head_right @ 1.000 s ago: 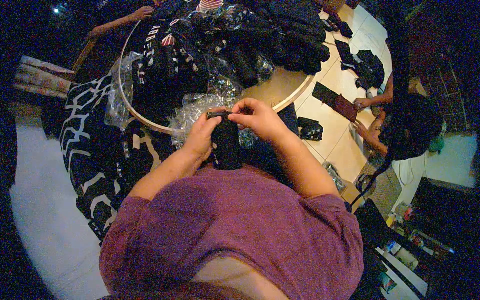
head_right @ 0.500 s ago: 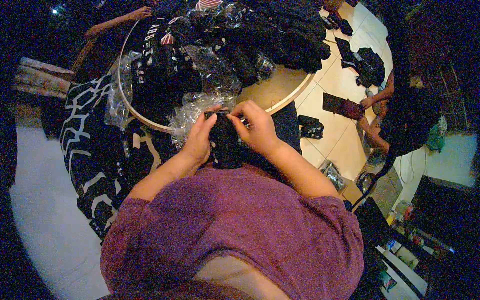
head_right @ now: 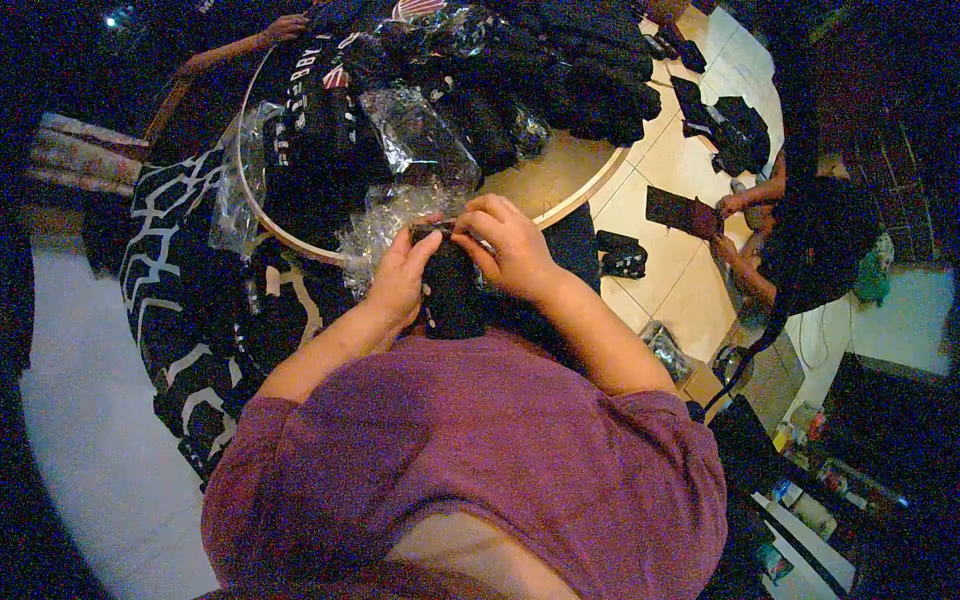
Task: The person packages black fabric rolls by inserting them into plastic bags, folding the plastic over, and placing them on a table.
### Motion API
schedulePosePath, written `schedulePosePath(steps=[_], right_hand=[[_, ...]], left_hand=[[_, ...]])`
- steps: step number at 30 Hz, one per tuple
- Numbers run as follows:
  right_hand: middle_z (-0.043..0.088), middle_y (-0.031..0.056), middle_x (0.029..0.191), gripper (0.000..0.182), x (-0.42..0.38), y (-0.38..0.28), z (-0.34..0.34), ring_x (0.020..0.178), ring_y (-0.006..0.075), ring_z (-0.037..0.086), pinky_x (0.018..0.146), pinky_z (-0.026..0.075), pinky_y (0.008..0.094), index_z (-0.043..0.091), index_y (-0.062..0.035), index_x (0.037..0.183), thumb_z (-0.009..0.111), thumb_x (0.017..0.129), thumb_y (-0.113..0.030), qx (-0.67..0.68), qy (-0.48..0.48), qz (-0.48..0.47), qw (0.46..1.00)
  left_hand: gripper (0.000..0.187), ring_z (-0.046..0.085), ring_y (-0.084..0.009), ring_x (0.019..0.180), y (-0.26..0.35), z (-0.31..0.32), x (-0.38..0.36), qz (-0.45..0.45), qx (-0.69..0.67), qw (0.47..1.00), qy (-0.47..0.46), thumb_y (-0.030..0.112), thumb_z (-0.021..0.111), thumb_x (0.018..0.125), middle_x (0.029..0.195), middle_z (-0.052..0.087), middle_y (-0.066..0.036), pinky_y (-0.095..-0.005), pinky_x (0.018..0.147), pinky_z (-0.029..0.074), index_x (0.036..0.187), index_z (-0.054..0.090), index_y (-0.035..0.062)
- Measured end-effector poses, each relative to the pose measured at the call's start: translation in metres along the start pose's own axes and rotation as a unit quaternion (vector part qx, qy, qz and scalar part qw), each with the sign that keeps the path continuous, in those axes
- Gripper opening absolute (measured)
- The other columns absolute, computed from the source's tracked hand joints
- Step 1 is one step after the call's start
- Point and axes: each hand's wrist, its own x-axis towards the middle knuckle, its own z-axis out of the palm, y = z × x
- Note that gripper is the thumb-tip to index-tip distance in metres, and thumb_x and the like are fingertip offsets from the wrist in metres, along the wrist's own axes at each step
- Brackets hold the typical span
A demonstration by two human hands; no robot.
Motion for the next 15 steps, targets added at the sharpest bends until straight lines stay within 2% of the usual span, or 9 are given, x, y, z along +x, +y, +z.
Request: schedulePosePath(steps=[1,3,4,6,7,9,11,13,15], right_hand=[[0.056,0.0139,0.091,0.015,0.000,0.001,-0.001,0.087,0.0339,0.055,0.074,0.046,0.0384,0.056,-0.0043,0.088,0.065,0.078,-0.013,0.000,0.000,0.000,1.000],[0.056,0.0130,0.090,0.013,-0.001,0.002,-0.001,0.085,0.0256,0.057,0.065,0.047,0.0305,0.055,-0.0020,0.088,0.064,0.078,-0.004,-0.016,0.004,-0.029,0.999],[0.056,0.0130,0.090,0.013,-0.003,0.002,0.000,0.085,0.0256,0.057,0.065,0.047,0.0305,0.055,-0.0020,0.088,0.064,0.078,-0.004,-0.016,0.005,-0.029,0.999],[0.056,0.0127,0.096,0.018,-0.009,-0.001,0.001,0.087,0.0239,0.057,0.066,0.048,0.0297,0.055,-0.0028,0.091,0.066,0.078,-0.006,0.047,-0.010,0.066,0.997],[0.056,0.0127,0.096,0.018,-0.011,-0.004,0.002,0.087,0.0239,0.057,0.066,0.048,0.0297,0.055,-0.0028,0.091,0.066,0.078,-0.006,0.047,-0.010,0.066,0.997],[0.058,0.0144,0.097,0.032,-0.015,-0.011,0.006,0.090,0.0305,0.057,0.074,0.047,0.0362,0.054,-0.0050,0.096,0.072,0.073,-0.018,0.110,0.028,0.104,0.988],[0.058,0.0147,0.098,0.036,-0.021,-0.010,0.014,0.091,0.0299,0.058,0.076,0.048,0.0352,0.053,-0.0047,0.100,0.073,0.073,-0.019,0.078,0.055,0.100,0.990],[0.059,0.0149,0.100,0.041,-0.030,-0.008,0.026,0.091,0.0293,0.059,0.077,0.048,0.0343,0.052,-0.0044,0.103,0.074,0.073,-0.021,0.045,0.082,0.095,0.991],[0.058,0.0160,0.104,0.044,-0.035,-0.009,0.039,0.093,0.0297,0.060,0.081,0.048,0.0335,0.051,-0.0038,0.106,0.075,0.073,-0.022,0.217,0.103,0.189,0.952]], left_hand=[[0.031,0.055,-0.0120,0.090,0.000,-0.001,0.000,0.000,0.018,1.000,-0.002,0.015,0.056,0.090,0.102,0.057,-0.005,-0.0251,0.078,0.047,0.117,0.045,0.0053],[0.032,0.055,-0.0118,0.092,-0.001,-0.006,-0.001,-0.003,0.060,0.998,-0.002,0.016,0.053,0.091,0.104,0.056,-0.006,-0.0244,0.078,0.046,0.119,0.044,0.0049],[0.034,0.054,-0.0116,0.094,-0.002,-0.009,-0.001,-0.007,0.102,0.995,-0.002,0.018,0.051,0.093,0.106,0.056,-0.007,-0.0238,0.078,0.046,0.122,0.042,0.0045],[0.037,0.052,-0.0124,0.098,-0.007,-0.012,-0.003,0.026,0.106,0.994,-0.025,0.020,0.049,0.094,0.109,0.055,-0.007,-0.0253,0.084,0.043,0.125,0.041,0.0042],[0.040,0.050,-0.0133,0.102,-0.008,-0.012,-0.004,0.058,0.108,0.991,-0.048,0.022,0.047,0.095,0.113,0.054,-0.007,-0.0269,0.089,0.041,0.129,0.039,0.0038],[0.039,0.050,-0.0131,0.103,-0.006,-0.011,-0.009,0.078,0.126,0.987,-0.062,0.022,0.046,0.095,0.114,0.053,-0.007,-0.0267,0.089,0.041,0.129,0.038,0.0034],[0.039,0.049,-0.0130,0.104,-0.003,-0.011,-0.015,0.098,0.142,0.982,-0.075,0.022,0.044,0.096,0.114,0.052,-0.008,-0.0266,0.089,0.040,0.129,0.037,0.0029],[0.038,0.047,-0.0129,0.105,0.000,-0.013,-0.021,0.072,0.243,0.965,-0.063,0.022,0.041,0.097,0.116,0.051,-0.008,-0.0264,0.089,0.040,0.128,0.037,0.0023],[0.041,0.047,-0.0129,0.105,-0.004,-0.018,-0.020,0.071,0.230,0.968,-0.074,0.021,0.042,0.097,0.118,0.050,-0.008,-0.0261,0.091,0.039,0.131,0.032,0.0011]])
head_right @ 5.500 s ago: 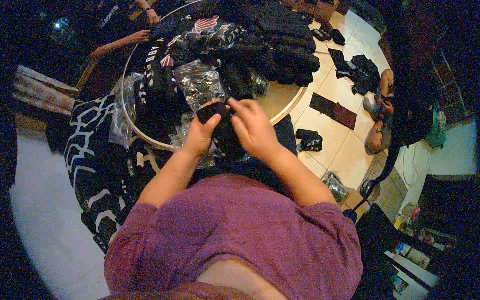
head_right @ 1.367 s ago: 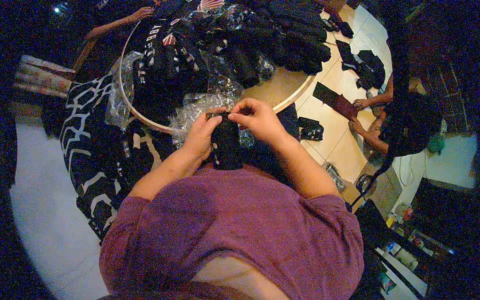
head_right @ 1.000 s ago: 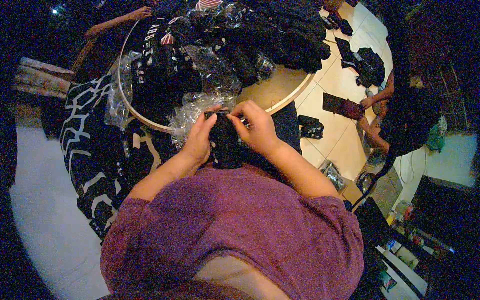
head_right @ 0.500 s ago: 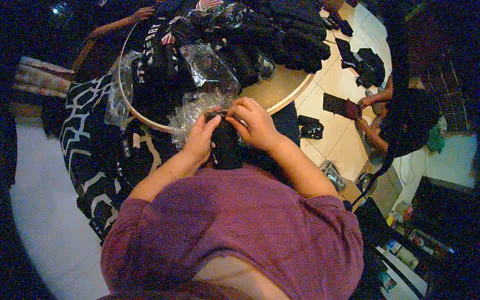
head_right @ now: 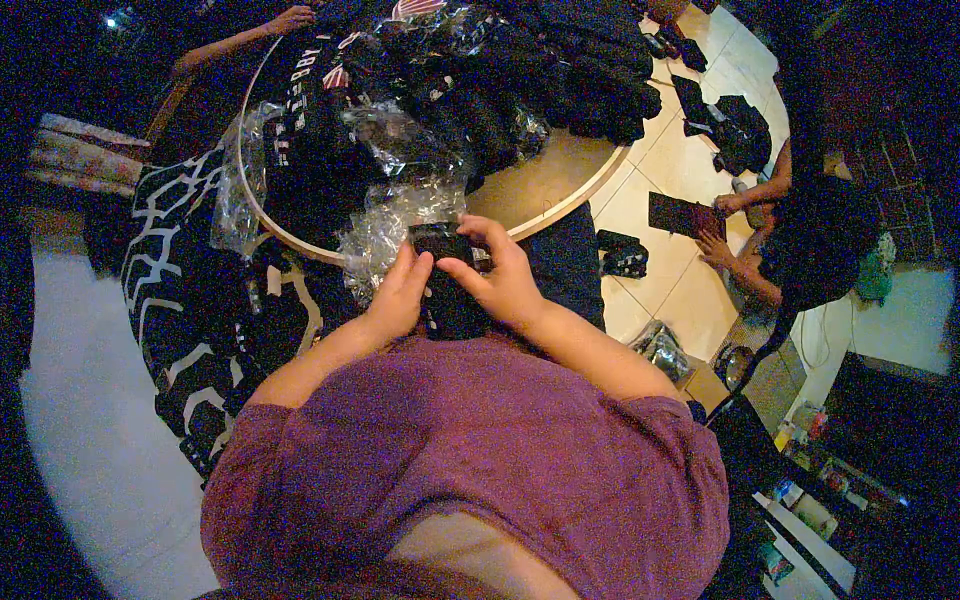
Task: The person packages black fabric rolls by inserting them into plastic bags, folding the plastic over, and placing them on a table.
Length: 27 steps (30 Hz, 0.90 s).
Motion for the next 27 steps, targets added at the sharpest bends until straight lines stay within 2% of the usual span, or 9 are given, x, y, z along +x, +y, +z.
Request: schedulePosePath(steps=[5,7,10,12,13,16,19,21,27], right_hand=[[0.059,0.0162,0.107,0.047,0.001,-0.008,-0.001,0.096,0.0289,0.060,0.082,0.048,0.0343,0.050,-0.0038,0.109,0.075,0.073,-0.022,-0.064,0.000,-0.017,0.998],[0.060,0.0163,0.107,0.048,0.001,-0.014,0.001,0.097,0.0285,0.060,0.082,0.048,0.0342,0.050,-0.0039,0.110,0.075,0.073,-0.021,-0.096,-0.007,-0.015,0.995],[0.059,0.0168,0.108,0.047,0.002,-0.021,0.005,0.097,0.0277,0.060,0.083,0.048,0.0335,0.050,-0.0038,0.110,0.075,0.074,-0.020,-0.135,-0.022,-0.056,0.989],[0.059,0.0172,0.109,0.047,0.000,-0.027,0.005,0.098,0.0269,0.060,0.084,0.048,0.0318,0.051,-0.0037,0.111,0.075,0.073,-0.019,-0.066,-0.014,0.000,0.998],[0.059,0.0172,0.109,0.047,-0.001,-0.024,0.007,0.098,0.0269,0.060,0.084,0.048,0.0318,0.051,-0.0037,0.111,0.075,0.073,-0.019,-0.067,-0.012,0.002,0.998],[0.059,0.0163,0.105,0.050,-0.006,-0.019,0.009,0.096,0.0261,0.060,0.084,0.049,0.0298,0.050,-0.0033,0.113,0.076,0.072,-0.018,0.124,0.038,0.063,0.990],[0.060,0.0151,0.100,0.047,-0.005,-0.025,0.003,0.093,0.0259,0.059,0.080,0.049,0.0301,0.053,-0.0021,0.109,0.077,0.071,-0.016,-0.009,0.006,0.064,0.998],[0.060,0.0142,0.097,0.041,-0.002,-0.023,0.003,0.089,0.0262,0.060,0.076,0.050,0.0315,0.058,-0.0013,0.103,0.077,0.070,-0.015,-0.118,0.006,-0.086,0.989],[0.060,0.0144,0.099,0.038,-0.002,-0.029,0.010,0.087,0.0282,0.061,0.074,0.050,0.0325,0.061,-0.0002,0.101,0.076,0.071,-0.017,-0.134,-0.010,-0.108,0.985]], left_hand=[[0.046,0.048,-0.0130,0.105,0.007,-0.012,0.009,-0.011,-0.023,0.998,-0.054,0.022,0.044,0.096,0.118,0.050,-0.008,-0.0262,0.092,0.038,0.133,0.028,0.0002],[0.044,0.049,-0.0139,0.105,0.005,-0.006,0.017,0.003,-0.193,0.981,0.026,0.024,0.048,0.095,0.116,0.051,-0.008,-0.0283,0.092,0.039,0.129,0.035,0.0010],[0.037,0.054,-0.0152,0.098,0.004,0.003,0.026,-0.024,-0.233,0.971,0.055,0.020,0.058,0.089,0.107,0.056,-0.008,-0.0287,0.085,0.044,0.119,0.046,0.0031],[0.034,0.057,-0.0145,0.089,0.004,0.005,0.027,-0.048,-0.239,0.966,0.081,0.016,0.064,0.085,0.099,0.059,-0.006,-0.0279,0.079,0.048,0.114,0.050,0.0047],[0.034,0.057,-0.0145,0.089,0.004,0.005,0.026,-0.050,-0.239,0.967,0.079,0.016,0.064,0.085,0.099,0.059,-0.006,-0.0279,0.079,0.048,0.114,0.050,0.0047],[0.031,0.058,-0.0191,0.094,0.000,0.002,0.023,-0.074,-0.255,0.962,0.069,0.021,0.059,0.088,0.105,0.059,-0.008,-0.0333,0.082,0.048,0.113,0.052,0.0051],[0.031,0.059,-0.0198,0.092,-0.007,0.002,0.023,-0.043,-0.248,0.966,0.066,0.022,0.059,0.088,0.103,0.059,-0.008,-0.0338,0.079,0.050,0.113,0.052,0.0049],[0.031,0.060,-0.0202,0.091,-0.007,0.004,0.023,-0.025,-0.257,0.961,0.097,0.022,0.058,0.088,0.103,0.060,-0.008,-0.0341,0.079,0.050,0.112,0.053,0.0041],[0.032,0.057,-0.0161,0.091,0.002,0.003,0.020,-0.054,-0.285,0.953,0.083,0.021,0.061,0.086,0.103,0.059,-0.008,-0.0306,0.080,0.049,0.111,0.052,0.0042]])
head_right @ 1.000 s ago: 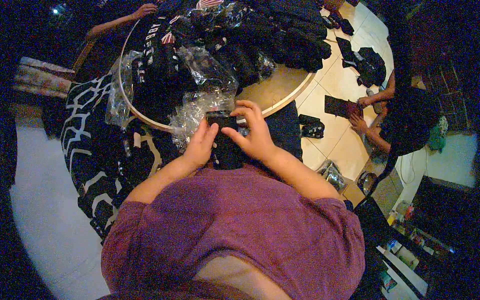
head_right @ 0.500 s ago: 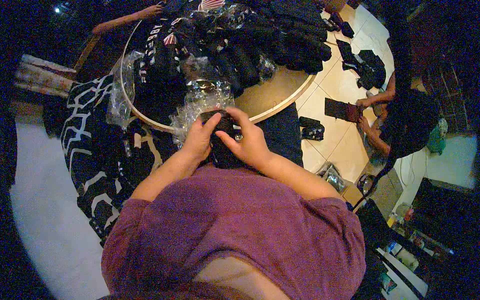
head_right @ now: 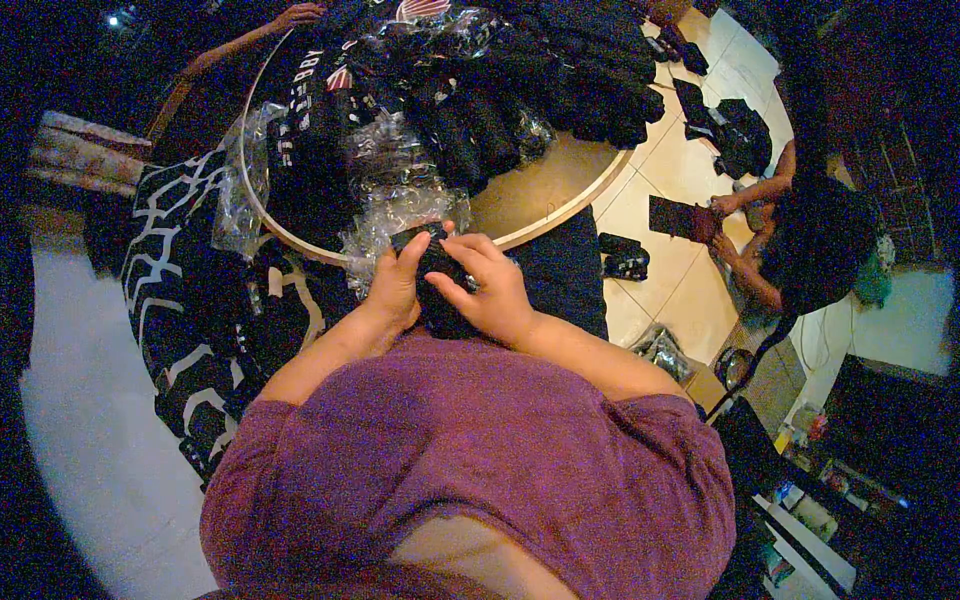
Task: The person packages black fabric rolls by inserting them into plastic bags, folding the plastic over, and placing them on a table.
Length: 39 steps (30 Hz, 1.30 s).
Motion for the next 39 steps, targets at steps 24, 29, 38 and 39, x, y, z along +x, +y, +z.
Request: schedulePosePath(steps=[24,29,38,39], right_hand=[[0.058,0.0156,0.096,0.036,-0.011,0.005,0.003,0.087,0.0300,0.059,0.073,0.049,0.0337,0.060,-0.0033,0.106,0.073,0.074,-0.014,0.023,-0.003,0.025,0.999],[0.057,0.0176,0.100,0.051,-0.004,-0.005,-0.004,0.091,0.0320,0.057,0.077,0.048,0.0342,0.050,0.0002,0.118,0.073,0.074,-0.015,0.035,0.021,0.040,0.998],[0.058,0.0223,0.107,0.061,-0.012,-0.001,-0.007,0.098,0.0364,0.056,0.085,0.043,0.0425,0.042,0.0047,0.127,0.065,0.080,-0.027,-0.067,-0.077,0.008,0.995],[0.060,0.0213,0.105,0.060,-0.012,-0.002,-0.007,0.098,0.0352,0.057,0.086,0.042,0.0423,0.044,0.0047,0.126,0.066,0.080,-0.027,-0.065,-0.077,0.012,0.995]], left_hand=[[0.033,0.058,-0.0154,0.086,-0.005,0.002,-0.018,-0.081,0.029,0.995,0.050,0.027,0.056,0.090,0.096,0.059,-0.007,-0.0284,0.077,0.048,0.111,0.052,0.0020],[0.034,0.057,-0.0146,0.087,-0.005,0.007,-0.024,-0.057,0.035,0.998,0.021,0.027,0.057,0.090,0.098,0.059,-0.006,-0.0291,0.077,0.047,0.111,0.052,0.0019],[0.035,0.055,-0.0129,0.088,-0.007,-0.002,-0.029,-0.082,0.042,0.996,-0.006,0.030,0.057,0.089,0.100,0.058,-0.004,-0.0279,0.078,0.046,0.112,0.052,0.0033],[0.036,0.055,-0.0126,0.088,-0.007,-0.002,-0.029,-0.080,0.039,0.996,-0.007,0.030,0.057,0.089,0.101,0.058,-0.004,-0.0278,0.078,0.046,0.112,0.052,0.0034]])
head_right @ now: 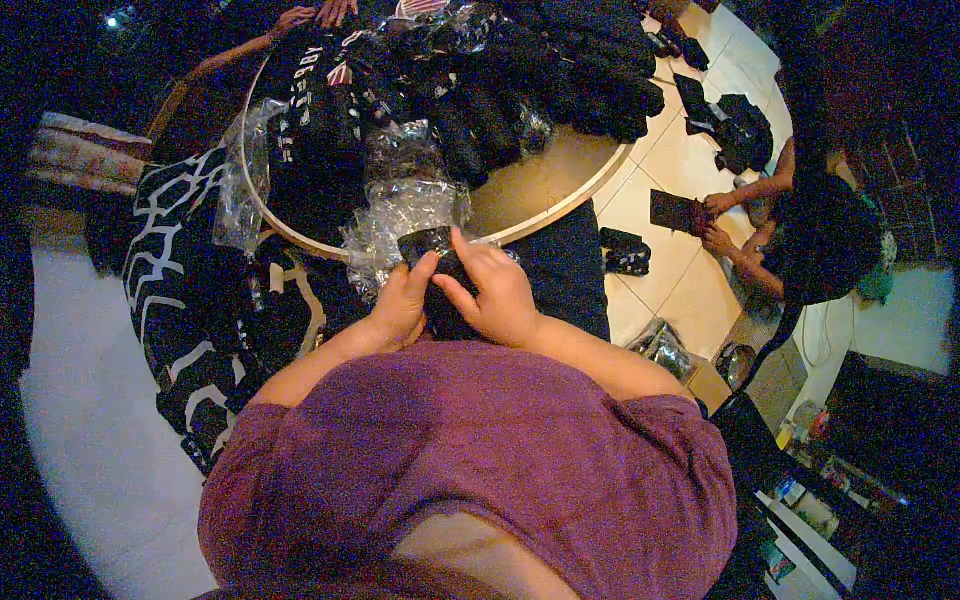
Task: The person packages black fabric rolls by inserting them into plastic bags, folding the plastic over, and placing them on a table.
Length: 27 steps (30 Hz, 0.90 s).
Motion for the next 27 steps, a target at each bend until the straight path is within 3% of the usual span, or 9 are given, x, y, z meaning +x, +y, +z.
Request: schedulePosePath(steps=[3,10,12,16,18,22,24,25,27], right_hand=[[0.061,0.0197,0.104,0.057,0.000,0.000,-0.002,0.098,0.0338,0.058,0.086,0.042,0.0411,0.047,0.0044,0.123,0.066,0.080,-0.027,-0.061,0.009,-0.033,0.998],[0.060,0.0202,0.107,0.055,-0.002,-0.002,-0.001,0.100,0.0328,0.058,0.088,0.041,0.0401,0.050,0.0038,0.121,0.067,0.079,-0.026,-0.058,0.008,-0.058,0.997],[0.061,0.0202,0.106,0.052,-0.002,-0.004,-0.004,0.099,0.0324,0.058,0.087,0.043,0.0367,0.053,0.0028,0.119,0.071,0.075,-0.017,-0.037,0.004,-0.045,0.998],[0.062,0.0204,0.104,0.049,-0.005,-0.007,-0.007,0.096,0.0324,0.060,0.082,0.046,0.0362,0.055,0.0020,0.117,0.072,0.074,-0.017,-0.009,-0.010,0.002,1.000],[0.063,0.0212,0.097,0.050,-0.006,-0.007,-0.007,0.087,0.0342,0.063,0.075,0.050,0.0384,0.056,0.0010,0.115,0.070,0.077,-0.027,0.000,-0.003,0.034,0.999],[0.064,0.0211,0.096,0.048,-0.011,0.001,-0.002,0.085,0.0339,0.064,0.072,0.051,0.0374,0.058,-0.0005,0.112,0.072,0.075,-0.029,0.004,-0.009,0.058,0.998],[0.063,0.0214,0.096,0.049,-0.009,0.001,-0.001,0.085,0.0338,0.064,0.072,0.051,0.0370,0.058,-0.0012,0.112,0.073,0.074,-0.028,0.019,0.016,0.039,0.999],[0.063,0.0214,0.096,0.049,-0.008,-0.002,-0.002,0.085,0.0338,0.064,0.072,0.051,0.0370,0.058,-0.0012,0.112,0.073,0.074,-0.028,0.019,0.016,0.039,0.999],[0.064,0.0195,0.098,0.047,-0.004,-0.008,-0.003,0.091,0.0256,0.064,0.079,0.050,0.0324,0.057,0.0009,0.113,0.075,0.073,-0.017,0.048,-0.005,0.062,0.997]], left_hand=[[0.035,0.055,-0.0125,0.090,0.003,0.000,-0.002,0.010,0.010,1.000,-0.008,0.030,0.056,0.090,0.102,0.058,-0.003,-0.0281,0.080,0.046,0.113,0.052,0.0044],[0.036,0.053,-0.0123,0.095,0.008,-0.007,-0.010,-0.036,0.073,0.997,0.012,0.031,0.053,0.092,0.104,0.058,-0.003,-0.0284,0.084,0.044,0.117,0.051,0.0057],[0.039,0.051,-0.0123,0.097,0.013,-0.008,-0.012,-0.061,0.133,0.989,-0.025,0.033,0.051,0.092,0.108,0.056,-0.004,-0.0282,0.085,0.043,0.120,0.048,0.0055],[0.042,0.050,-0.0127,0.099,0.010,-0.014,-0.011,-0.092,0.118,0.986,-0.073,0.034,0.050,0.093,0.111,0.055,-0.004,-0.0284,0.086,0.043,0.123,0.046,0.0046],[0.041,0.056,-0.0145,0.087,0.009,-0.009,-0.014,-0.068,0.158,0.985,-0.026,0.039,0.046,0.093,0.103,0.059,-0.005,-0.0294,0.077,0.047,0.116,0.051,0.0044],[0.042,0.051,-0.0137,0.098,0.006,-0.018,-0.013,-0.085,0.150,0.984,-0.049,0.034,0.048,0.094,0.108,0.056,-0.005,-0.0291,0.086,0.043,0.120,0.048,0.0017],[0.042,0.058,-0.0174,0.089,0.012,-0.016,-0.013,0.021,0.269,0.961,-0.060,0.039,0.044,0.094,0.104,0.059,-0.008,-0.0311,0.078,0.048,0.118,0.049,0.0044],[0.042,0.058,-0.0174,0.089,0.010,-0.019,-0.009,0.021,0.269,0.961,-0.061,0.039,0.044,0.094,0.104,0.059,-0.008,-0.0311,0.078,0.048,0.118,0.049,0.0044],[0.049,0.059,-0.0208,0.093,0.007,-0.026,0.008,0.072,0.092,0.993,-0.027,0.046,0.046,0.092,0.106,0.059,-0.010,-0.0339,0.082,0.049,0.118,0.047,0.0043]])
